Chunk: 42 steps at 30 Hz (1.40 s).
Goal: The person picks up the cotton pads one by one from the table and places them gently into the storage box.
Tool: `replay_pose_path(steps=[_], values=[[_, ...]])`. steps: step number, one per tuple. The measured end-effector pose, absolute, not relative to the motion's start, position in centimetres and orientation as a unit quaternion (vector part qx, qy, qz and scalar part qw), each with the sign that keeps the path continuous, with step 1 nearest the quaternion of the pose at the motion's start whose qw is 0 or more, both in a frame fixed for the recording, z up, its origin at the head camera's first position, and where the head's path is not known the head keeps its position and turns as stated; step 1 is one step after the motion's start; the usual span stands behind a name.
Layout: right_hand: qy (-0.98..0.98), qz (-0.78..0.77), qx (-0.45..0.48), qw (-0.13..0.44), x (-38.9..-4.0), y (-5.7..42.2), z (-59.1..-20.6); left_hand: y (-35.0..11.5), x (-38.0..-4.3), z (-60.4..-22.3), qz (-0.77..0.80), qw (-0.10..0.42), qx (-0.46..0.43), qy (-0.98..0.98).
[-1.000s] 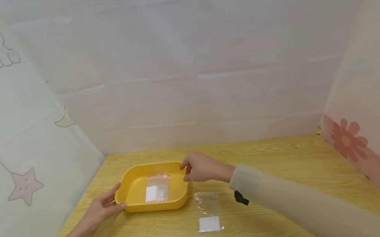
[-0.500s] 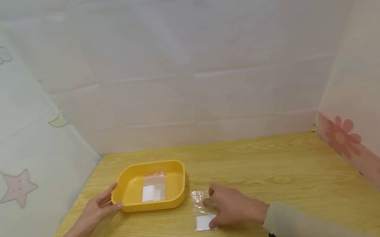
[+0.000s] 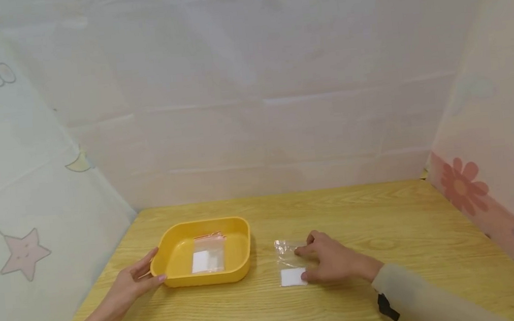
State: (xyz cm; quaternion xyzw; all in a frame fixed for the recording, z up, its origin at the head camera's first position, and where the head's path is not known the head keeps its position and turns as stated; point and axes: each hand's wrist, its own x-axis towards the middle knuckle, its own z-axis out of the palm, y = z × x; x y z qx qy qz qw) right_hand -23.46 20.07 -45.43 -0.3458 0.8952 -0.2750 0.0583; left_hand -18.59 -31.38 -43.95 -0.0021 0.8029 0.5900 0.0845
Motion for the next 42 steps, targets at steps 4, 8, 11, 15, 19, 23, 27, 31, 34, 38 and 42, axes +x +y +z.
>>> replay_pose_path(steps=[4,8,11,15,19,23,27,31,34,38,42], values=[[0.897,-0.261,-0.354,0.044,-24.3,20.4,-45.7,-31.5,-18.6,-44.0,0.585,0.083,-0.004,0.807],[0.897,-0.259,-0.356,0.033,-24.7,20.6,-45.6,-31.6,-18.7,-44.1,0.583,0.084,-0.001,0.808],[0.895,-0.267,-0.355,0.036,-24.7,20.7,-45.4,-31.5,-18.8,-44.1,0.584,0.086,0.002,0.807],[0.898,-0.258,-0.356,0.034,-24.4,20.9,-45.5,-31.5,-18.8,-44.0,0.586,0.085,0.002,0.806],[0.898,-0.263,-0.351,0.03,-24.4,20.8,-45.7,-31.5,-18.8,-43.9,0.583,0.081,0.004,0.808],[0.901,-0.262,-0.344,0.021,-24.6,20.7,-45.9,-31.4,-18.7,-43.8,0.579,0.08,0.002,0.811],[0.905,-0.257,-0.34,0.017,-24.8,20.6,-46.1,-31.3,-18.6,-43.8,0.579,0.077,0.004,0.811],[0.9,-0.278,-0.334,0.017,-24.5,20.4,-46.2,-31.3,-18.7,-43.8,0.581,0.074,0.008,0.81],[0.899,-0.292,-0.327,0.011,-23.8,20.1,-46.0,-31.3,-18.7,-43.8,0.58,0.073,0.007,0.811],[0.907,-0.293,-0.304,0.0,-23.0,19.5,-45.9,-31.3,-18.8,-43.9,0.577,0.073,0.006,0.814],[0.914,-0.303,-0.271,-0.01,-22.4,18.9,-45.9,-31.3,-18.7,-43.9,0.572,0.072,0.005,0.817]])
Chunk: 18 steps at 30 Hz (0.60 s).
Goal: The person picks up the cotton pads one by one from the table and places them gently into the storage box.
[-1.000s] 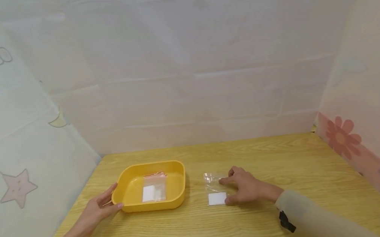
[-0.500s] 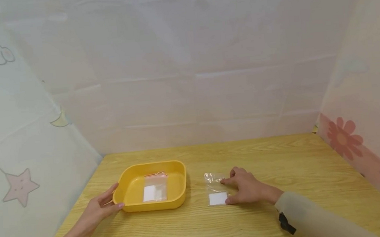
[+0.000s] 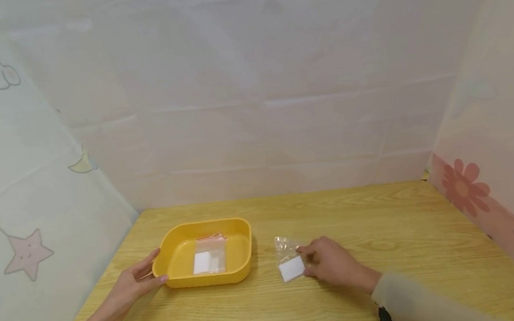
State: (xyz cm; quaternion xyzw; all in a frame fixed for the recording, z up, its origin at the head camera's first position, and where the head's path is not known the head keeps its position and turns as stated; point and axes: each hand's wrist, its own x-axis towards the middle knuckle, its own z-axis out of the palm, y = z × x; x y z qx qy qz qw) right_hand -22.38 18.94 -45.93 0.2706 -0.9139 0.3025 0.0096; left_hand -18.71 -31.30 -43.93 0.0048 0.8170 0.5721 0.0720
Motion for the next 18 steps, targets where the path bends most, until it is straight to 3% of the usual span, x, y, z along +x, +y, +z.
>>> replay_pose_path(steps=[6,10,14,18], values=[[-0.906,0.343,0.248,0.022,-22.1,18.65,-46.21,-31.24,-18.67,-43.9,0.572,0.07,0.005,0.817],[-0.887,0.396,0.237,0.001,-22.09,18.61,-46.19,-31.16,-18.61,-43.8,0.57,0.07,0.004,0.819],[-0.845,0.47,0.253,-0.041,-22.45,18.78,-45.93,-31.14,-18.62,-43.78,0.569,0.072,0.003,0.819],[-0.783,0.54,0.285,-0.119,-22.79,19.12,-45.77,-31.15,-18.67,-43.79,0.571,0.073,0.002,0.818]])
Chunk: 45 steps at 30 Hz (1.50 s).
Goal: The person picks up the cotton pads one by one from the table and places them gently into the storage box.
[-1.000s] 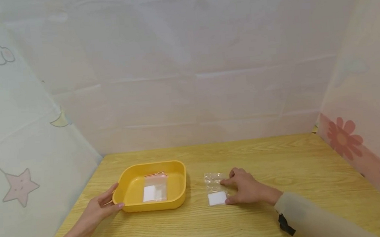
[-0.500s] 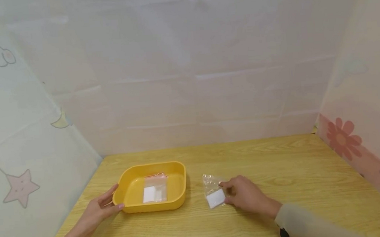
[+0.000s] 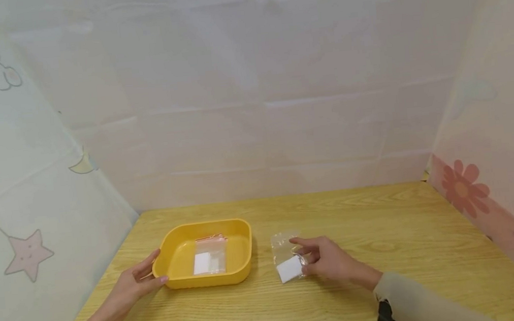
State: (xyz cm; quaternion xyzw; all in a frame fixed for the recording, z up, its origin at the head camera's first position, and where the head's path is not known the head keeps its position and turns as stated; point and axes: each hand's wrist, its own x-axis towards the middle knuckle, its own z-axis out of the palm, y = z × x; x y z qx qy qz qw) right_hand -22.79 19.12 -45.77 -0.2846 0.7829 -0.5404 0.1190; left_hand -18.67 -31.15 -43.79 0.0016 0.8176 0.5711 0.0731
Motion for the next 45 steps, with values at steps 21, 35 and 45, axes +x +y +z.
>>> replay_pose_path(steps=[21,35,45], values=[[0.61,-0.652,-0.239,0.381,-22.9,19.5,-44.5,-31.3,-18.8,-44.0,0.569,0.073,0.01,0.819],[0.634,-0.651,-0.304,0.288,-24.5,16.8,-40.0,-31.3,-18.6,-44.0,0.579,0.071,0.012,0.812],[0.655,-0.648,-0.289,0.261,-26.5,10.3,-37.7,-31.2,-18.6,-44.1,0.573,0.068,0.007,0.817]])
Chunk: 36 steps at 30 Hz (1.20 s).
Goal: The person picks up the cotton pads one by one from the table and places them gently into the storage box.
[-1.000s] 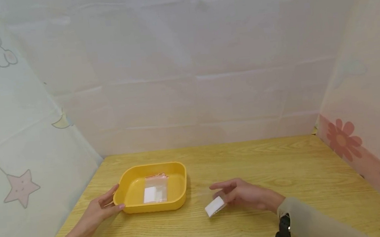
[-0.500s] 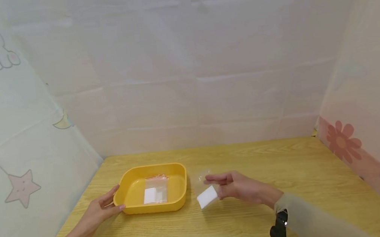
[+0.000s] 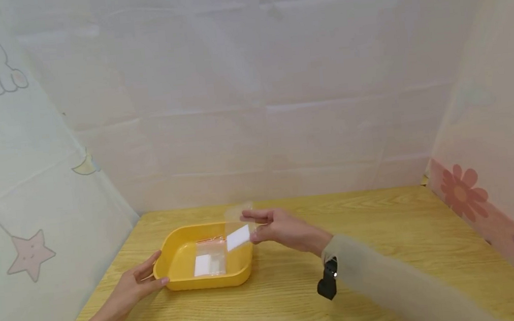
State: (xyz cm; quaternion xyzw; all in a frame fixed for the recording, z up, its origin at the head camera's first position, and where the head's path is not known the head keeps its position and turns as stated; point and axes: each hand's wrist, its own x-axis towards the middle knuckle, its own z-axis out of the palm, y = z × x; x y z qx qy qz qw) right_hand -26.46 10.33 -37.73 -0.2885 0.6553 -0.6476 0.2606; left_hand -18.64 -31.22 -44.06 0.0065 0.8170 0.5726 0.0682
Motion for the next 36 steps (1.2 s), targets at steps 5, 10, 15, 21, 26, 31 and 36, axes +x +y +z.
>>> replay_pose_path(steps=[5,10,15,21,26,31,36], values=[[0.648,-0.653,-0.279,0.274,-27.5,6.8,-38.3,-31.3,-18.7,-44.1,0.574,0.068,0.005,0.816],[0.642,-0.668,-0.245,0.285,-28.0,3.8,-39.4,-31.3,-18.6,-44.1,0.581,0.067,0.007,0.811],[0.65,-0.673,-0.205,0.288,-28.1,1.3,-40.7,-31.3,-18.6,-44.1,0.579,0.067,0.006,0.812],[0.683,-0.654,-0.175,0.275,-28.2,-0.6,-41.6,-31.3,-18.7,-44.1,0.594,0.074,0.007,0.801],[0.706,-0.636,-0.159,0.269,-28.1,-1.4,-41.7,-31.3,-18.7,-43.9,0.587,0.075,0.002,0.806],[0.731,-0.601,-0.174,0.273,-28.1,-2.0,-41.7,-31.3,-18.7,-43.8,0.581,0.075,0.002,0.81],[0.772,-0.545,-0.206,0.255,-27.9,-2.1,-41.8,-31.3,-18.7,-43.8,0.582,0.076,0.001,0.809]])
